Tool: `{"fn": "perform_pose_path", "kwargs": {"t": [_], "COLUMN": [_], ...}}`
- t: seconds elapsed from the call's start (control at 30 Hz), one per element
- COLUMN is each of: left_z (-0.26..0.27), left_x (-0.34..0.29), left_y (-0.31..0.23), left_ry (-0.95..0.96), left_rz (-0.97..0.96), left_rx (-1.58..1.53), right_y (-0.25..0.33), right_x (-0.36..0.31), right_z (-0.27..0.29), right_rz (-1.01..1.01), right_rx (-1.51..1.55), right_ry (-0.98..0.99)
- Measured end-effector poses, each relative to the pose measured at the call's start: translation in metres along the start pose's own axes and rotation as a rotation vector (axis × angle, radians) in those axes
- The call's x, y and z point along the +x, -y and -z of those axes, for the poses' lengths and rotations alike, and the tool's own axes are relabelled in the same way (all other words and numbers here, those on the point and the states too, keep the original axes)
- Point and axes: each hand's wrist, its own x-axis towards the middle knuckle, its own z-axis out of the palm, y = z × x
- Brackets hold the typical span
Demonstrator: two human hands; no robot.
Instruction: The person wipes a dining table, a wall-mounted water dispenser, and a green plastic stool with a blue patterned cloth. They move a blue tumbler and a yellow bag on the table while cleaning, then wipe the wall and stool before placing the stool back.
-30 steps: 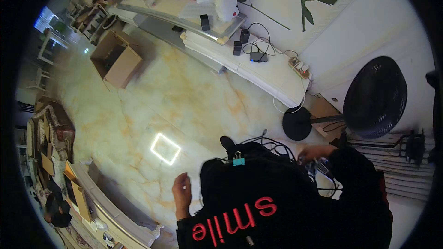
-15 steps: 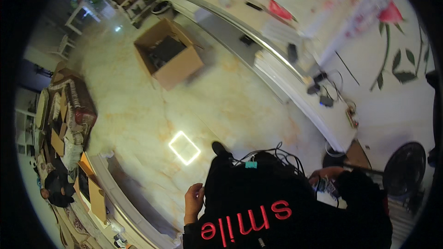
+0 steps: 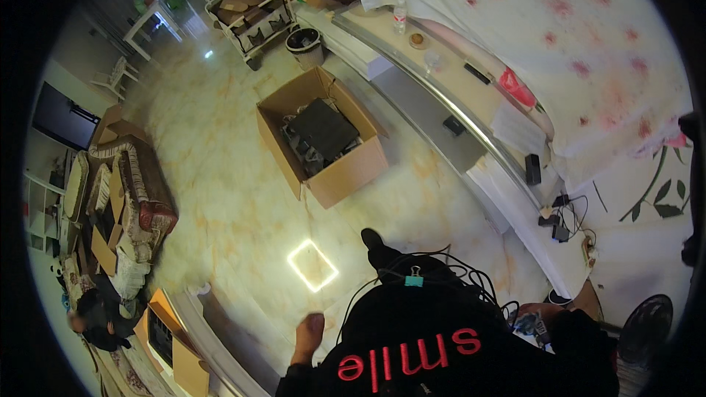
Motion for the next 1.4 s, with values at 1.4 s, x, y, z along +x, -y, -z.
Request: {"fn": "perform_pose_path", "kwargs": {"t": [1.4], "left_z": [0.881], "left_x": [0.659], "left_y": [-0.12], "left_ry": [-0.675], "left_rz": [-0.873], "left_rx": [-0.631], "right_y": [1.044], "right_x": [0.359], "right_z": [0.549], "right_rz": [1.202], "right_rx": [0.256], "right_ry": [-0.694]}}
